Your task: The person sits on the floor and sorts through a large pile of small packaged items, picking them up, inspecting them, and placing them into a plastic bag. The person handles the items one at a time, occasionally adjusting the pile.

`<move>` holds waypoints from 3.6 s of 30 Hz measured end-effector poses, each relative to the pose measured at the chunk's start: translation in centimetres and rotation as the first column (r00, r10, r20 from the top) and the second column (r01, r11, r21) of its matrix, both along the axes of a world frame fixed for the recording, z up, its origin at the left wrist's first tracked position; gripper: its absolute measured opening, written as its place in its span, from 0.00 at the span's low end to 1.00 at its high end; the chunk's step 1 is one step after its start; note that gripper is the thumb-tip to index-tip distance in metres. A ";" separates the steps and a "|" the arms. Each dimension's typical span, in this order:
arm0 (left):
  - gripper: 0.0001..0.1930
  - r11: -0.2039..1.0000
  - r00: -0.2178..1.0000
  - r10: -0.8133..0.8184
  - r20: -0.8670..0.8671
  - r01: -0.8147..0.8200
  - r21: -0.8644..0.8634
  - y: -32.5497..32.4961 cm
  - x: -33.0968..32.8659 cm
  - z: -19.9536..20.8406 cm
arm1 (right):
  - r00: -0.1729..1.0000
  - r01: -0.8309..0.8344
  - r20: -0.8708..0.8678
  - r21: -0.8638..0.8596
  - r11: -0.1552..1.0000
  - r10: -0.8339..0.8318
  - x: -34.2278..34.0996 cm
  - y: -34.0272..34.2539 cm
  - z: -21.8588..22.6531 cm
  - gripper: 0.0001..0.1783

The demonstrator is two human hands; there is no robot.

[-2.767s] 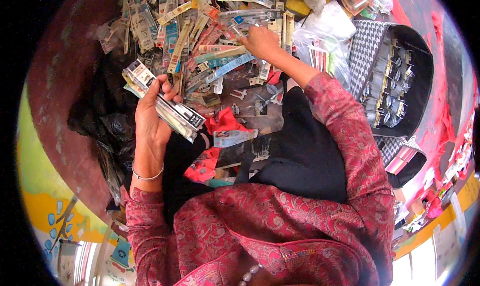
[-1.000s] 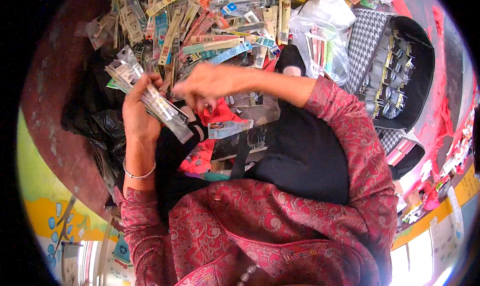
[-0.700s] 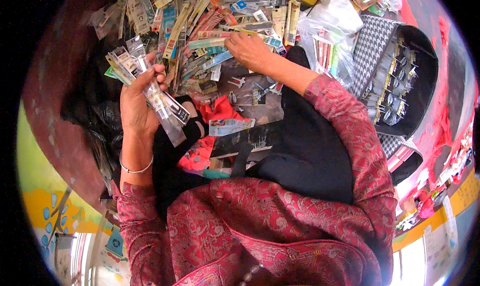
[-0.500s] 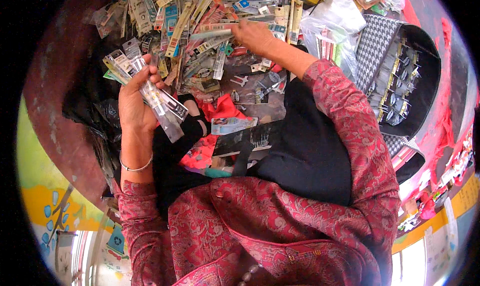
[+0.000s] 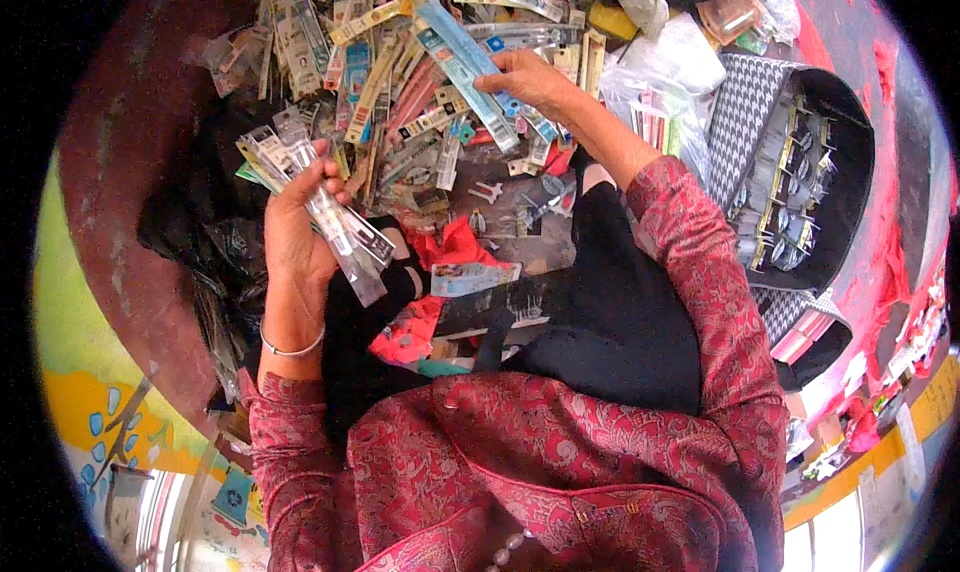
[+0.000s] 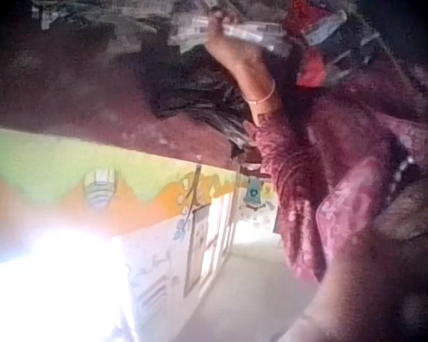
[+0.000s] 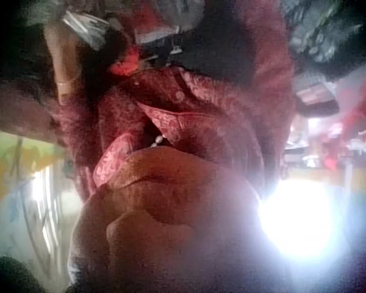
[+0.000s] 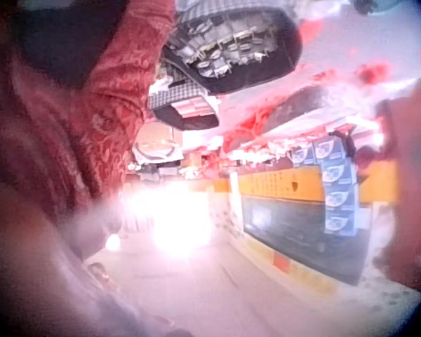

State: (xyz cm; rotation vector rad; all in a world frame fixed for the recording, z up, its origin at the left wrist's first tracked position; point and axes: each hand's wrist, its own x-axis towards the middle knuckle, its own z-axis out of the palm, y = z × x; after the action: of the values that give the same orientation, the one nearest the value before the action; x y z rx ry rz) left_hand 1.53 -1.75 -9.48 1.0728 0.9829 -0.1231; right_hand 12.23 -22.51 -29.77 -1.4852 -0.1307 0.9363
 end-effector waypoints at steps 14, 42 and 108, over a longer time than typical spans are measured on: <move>0.12 0.994 0.996 -0.020 0.084 0.030 -0.108 -0.7 0.2 0.3 | 0.999 0.032 0.029 -0.105 0.994 -0.029 1.2 -0.3 1.5 0.18; 0.11 0.806 0.947 -0.318 0.039 0.292 -0.514 -1.7 -1.1 0.4 | -0.113 0.012 0.993 -0.026 1.000 0.027 -4.0 3.2 14.0 0.14; 0.11 0.983 0.994 -0.100 0.047 0.106 -0.152 -2.8 0.0 -0.3 | 0.849 -0.524 0.102 0.291 0.800 0.519 -2.0 0.6 13.8 0.29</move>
State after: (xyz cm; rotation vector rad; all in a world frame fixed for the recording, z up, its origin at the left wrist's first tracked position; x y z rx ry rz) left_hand 1.56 -4.51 -9.80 0.9801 0.8683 -0.2579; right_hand 10.26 -21.91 -15.92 -1.1757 -0.7031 1.2782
